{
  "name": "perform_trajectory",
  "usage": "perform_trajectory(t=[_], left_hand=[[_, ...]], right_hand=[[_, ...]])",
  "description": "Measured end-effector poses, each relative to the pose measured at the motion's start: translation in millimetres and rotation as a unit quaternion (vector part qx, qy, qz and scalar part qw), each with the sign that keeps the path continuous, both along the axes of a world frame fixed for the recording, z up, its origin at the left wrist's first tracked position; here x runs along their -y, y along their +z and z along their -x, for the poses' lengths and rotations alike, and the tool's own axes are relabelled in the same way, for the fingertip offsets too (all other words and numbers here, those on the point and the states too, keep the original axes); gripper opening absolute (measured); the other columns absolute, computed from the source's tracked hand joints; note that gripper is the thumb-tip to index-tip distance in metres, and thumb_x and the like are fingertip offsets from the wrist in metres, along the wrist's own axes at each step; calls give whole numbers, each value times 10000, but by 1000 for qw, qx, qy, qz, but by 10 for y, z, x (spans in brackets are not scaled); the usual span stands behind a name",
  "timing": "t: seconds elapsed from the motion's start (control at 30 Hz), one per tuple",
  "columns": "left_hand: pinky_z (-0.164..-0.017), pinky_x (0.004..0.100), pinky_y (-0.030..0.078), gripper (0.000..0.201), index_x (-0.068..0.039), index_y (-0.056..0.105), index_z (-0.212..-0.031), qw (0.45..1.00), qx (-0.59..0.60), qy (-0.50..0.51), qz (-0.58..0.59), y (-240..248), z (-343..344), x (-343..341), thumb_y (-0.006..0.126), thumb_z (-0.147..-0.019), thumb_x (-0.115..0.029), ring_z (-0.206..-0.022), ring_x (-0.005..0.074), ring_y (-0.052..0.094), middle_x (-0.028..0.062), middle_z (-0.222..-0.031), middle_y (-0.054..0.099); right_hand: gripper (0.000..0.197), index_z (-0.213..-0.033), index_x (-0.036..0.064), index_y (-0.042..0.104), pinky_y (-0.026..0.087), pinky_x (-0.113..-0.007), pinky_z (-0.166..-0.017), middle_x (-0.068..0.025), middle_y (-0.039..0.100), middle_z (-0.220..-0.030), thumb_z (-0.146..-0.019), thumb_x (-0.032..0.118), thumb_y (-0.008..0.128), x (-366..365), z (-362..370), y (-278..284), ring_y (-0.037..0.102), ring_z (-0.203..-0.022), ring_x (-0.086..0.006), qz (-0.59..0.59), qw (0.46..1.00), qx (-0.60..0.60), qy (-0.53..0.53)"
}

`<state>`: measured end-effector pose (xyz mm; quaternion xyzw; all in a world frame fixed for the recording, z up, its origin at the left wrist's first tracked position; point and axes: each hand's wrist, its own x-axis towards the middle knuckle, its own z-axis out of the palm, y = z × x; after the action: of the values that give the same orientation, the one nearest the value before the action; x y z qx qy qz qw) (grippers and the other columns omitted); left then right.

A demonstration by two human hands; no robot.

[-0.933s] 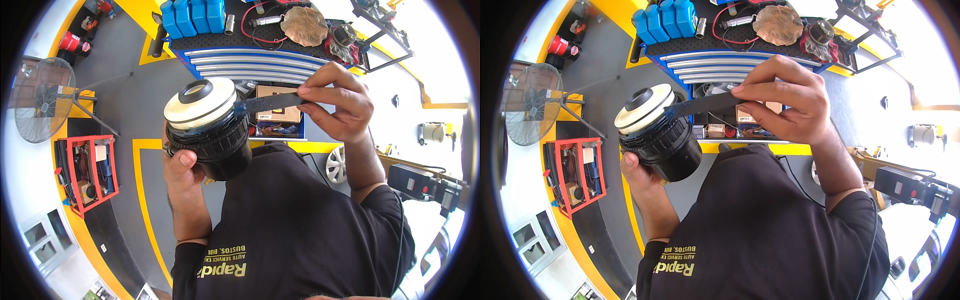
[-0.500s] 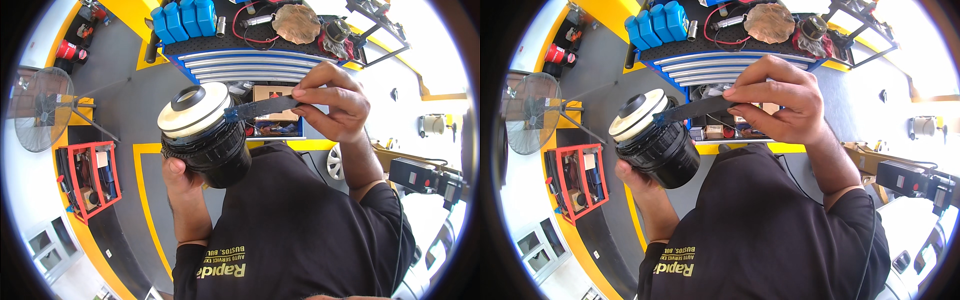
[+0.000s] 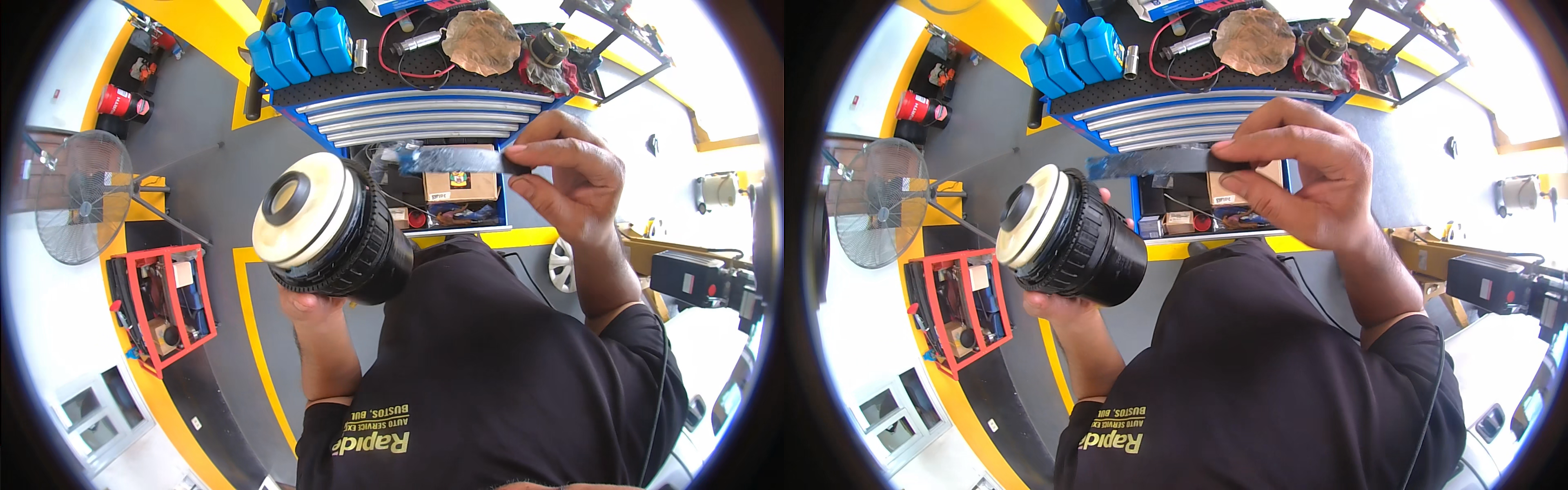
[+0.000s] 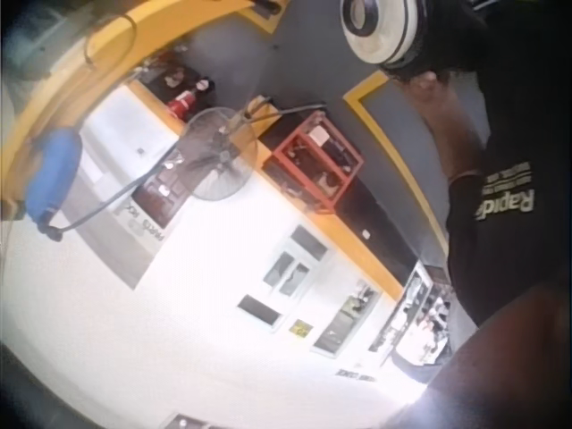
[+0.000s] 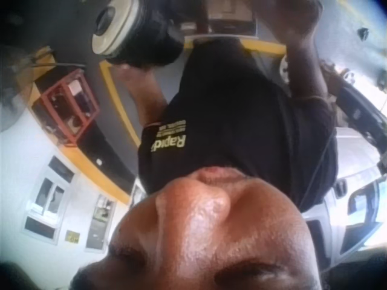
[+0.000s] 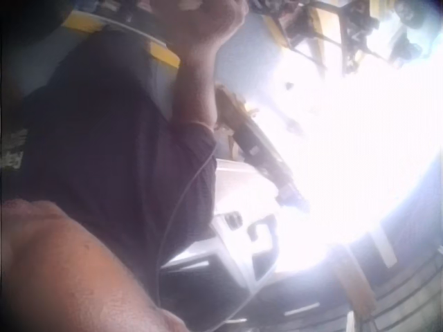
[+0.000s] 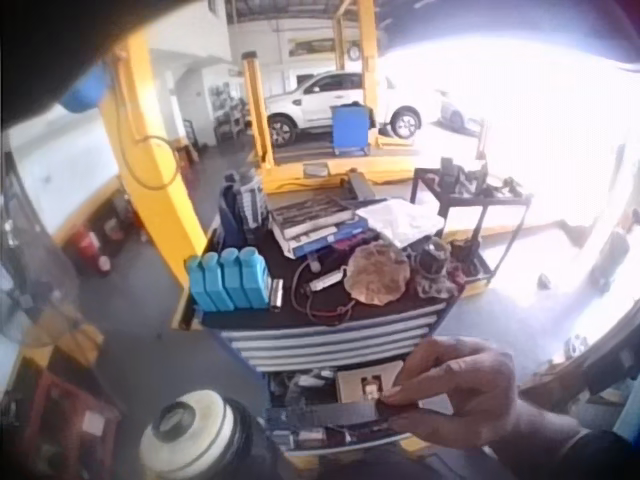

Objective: The person assembles a cylindrical automotive component by inserting a filter element, fitting a rubber seal, and wrapping a strap around the body. They then attach a black plastic housing to the assembly and inspect the completed unit.

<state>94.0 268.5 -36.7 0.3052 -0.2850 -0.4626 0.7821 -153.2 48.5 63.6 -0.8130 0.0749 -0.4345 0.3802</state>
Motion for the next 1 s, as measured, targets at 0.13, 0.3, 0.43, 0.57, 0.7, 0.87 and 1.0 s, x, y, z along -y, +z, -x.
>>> perform_trajectory(t=[0.13,0.3,0.43,0.57,0.7,0.87,1.0], left_hand=[[-1202,601,440,1163,13,325,-1629,999,-13,34,37,36,39,63,937,-746,-433,-1420,454,535,303,-1592,449],[-1193,695,399,1288,-98,192,-1705,995,82,47,20,33,-21,63,881,-765,-645,-1497,523,413,361,-1662,287],[-1117,666,505,1247,-130,210,-1703,992,105,66,37,23,-5,57,870,-783,-650,-1519,530,363,329,-1666,303],[-1068,661,556,1212,-176,231,-1702,987,122,86,52,74,29,91,867,-787,-653,-1515,537,357,263,-1675,331],[-1086,675,536,1184,-209,251,-1699,990,112,36,75,134,45,155,861,-791,-662,-1512,536,352,223,-1687,320],[-1120,704,492,1201,-208,255,-1696,989,103,12,108,169,54,200,872,-774,-668,-1531,523,316,206,-1693,297],[-1105,693,513,1243,-185,246,-1697,992,88,21,93,197,98,186,900,-749,-652,-1529,536,310,212,-1701,266]], right_hand=[[324,-1099,33,817,569,-295,-702,-91,745,-963,-786,-39,861,-171,-29,4,727,-830,-165,-59,997,-36,16],[317,-1101,39,817,585,-308,-713,-82,736,-957,-796,-39,852,-215,-129,-17,732,-836,-175,-86,996,-24,29],[307,-1093,39,814,586,-309,-699,-85,737,-956,-798,-34,849,-263,-124,24,735,-809,-182,-87,995,-39,41],[307,-1090,34,811,584,-308,-673,-87,738,-950,-792,-29,850,-269,-128,29,737,-791,-181,-73,996,-24,50],[313,-1091,30,810,585,-310,-667,-93,740,-943,-787,-31,850,-244,-129,23,743,-789,-186,-67,996,-22,53],[318,-1096,27,808,586,-313,-667,-95,737,-939,-785,-26,851,-248,-98,45,741,-783,-191,-73,996,-26,40],[319,-1097,28,809,582,-313,-659,-90,731,-937,-785,-24,852,-257,-97,59,735,-775,-188,-76,995,-25,65]])
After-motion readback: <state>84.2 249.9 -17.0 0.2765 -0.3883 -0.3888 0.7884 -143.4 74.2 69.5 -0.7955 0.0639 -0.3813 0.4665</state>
